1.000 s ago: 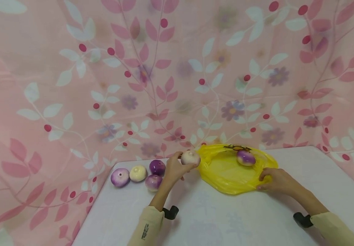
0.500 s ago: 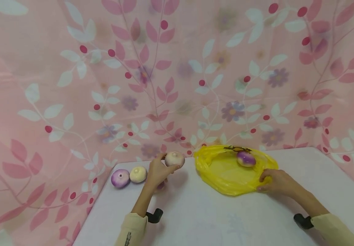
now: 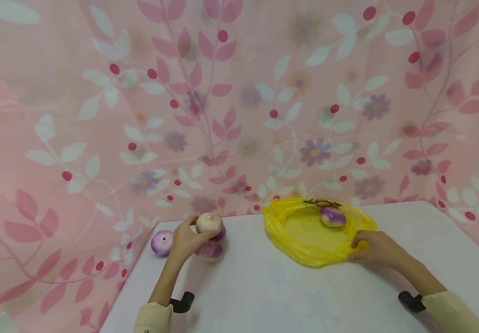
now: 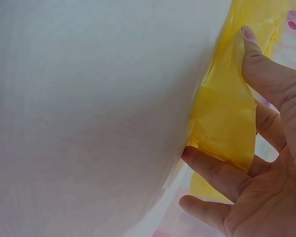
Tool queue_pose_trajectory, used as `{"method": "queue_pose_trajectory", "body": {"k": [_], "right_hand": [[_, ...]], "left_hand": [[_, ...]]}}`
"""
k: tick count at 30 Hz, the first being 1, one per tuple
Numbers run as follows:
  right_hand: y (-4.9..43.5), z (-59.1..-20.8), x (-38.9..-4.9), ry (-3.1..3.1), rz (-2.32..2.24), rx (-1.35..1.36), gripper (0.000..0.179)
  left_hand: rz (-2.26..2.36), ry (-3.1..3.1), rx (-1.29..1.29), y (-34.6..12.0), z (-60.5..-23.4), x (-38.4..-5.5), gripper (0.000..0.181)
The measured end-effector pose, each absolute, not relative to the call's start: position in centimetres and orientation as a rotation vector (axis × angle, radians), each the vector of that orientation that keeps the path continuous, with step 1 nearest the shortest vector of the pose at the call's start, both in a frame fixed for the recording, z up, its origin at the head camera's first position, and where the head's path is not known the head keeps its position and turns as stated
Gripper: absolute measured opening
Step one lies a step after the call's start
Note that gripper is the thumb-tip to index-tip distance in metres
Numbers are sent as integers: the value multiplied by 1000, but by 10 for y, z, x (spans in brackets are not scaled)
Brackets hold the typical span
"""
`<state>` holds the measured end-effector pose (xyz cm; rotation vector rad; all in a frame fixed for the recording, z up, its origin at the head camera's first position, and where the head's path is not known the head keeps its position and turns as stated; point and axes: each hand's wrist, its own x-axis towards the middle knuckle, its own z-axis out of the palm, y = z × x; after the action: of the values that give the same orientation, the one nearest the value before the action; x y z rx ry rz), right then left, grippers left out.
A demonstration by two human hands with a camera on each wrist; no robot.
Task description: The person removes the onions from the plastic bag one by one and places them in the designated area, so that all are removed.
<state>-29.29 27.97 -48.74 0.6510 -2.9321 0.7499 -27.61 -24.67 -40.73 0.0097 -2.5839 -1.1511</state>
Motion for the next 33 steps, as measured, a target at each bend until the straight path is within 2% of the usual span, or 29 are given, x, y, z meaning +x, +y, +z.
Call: {"method": "queue_pose_trajectory", "body": {"k": [12,15,27,33], "right_hand": [[282,-490,-294,-2946,751,642,38],[282,-490,-294,-2940,743,648,38],[279,-489,-292,-2937,742,639,36],[280,-488,-292,-2934,735,643,36]], "left_hand": [[-1228,-2637,95,-291,-417,-253,75],[-1210,-2638,115,-299,-422,-247,73],[-1182,-2669,198,-315,-439,-233,69],[-1162,-2696,221,-321,-446,-231,74]]}}
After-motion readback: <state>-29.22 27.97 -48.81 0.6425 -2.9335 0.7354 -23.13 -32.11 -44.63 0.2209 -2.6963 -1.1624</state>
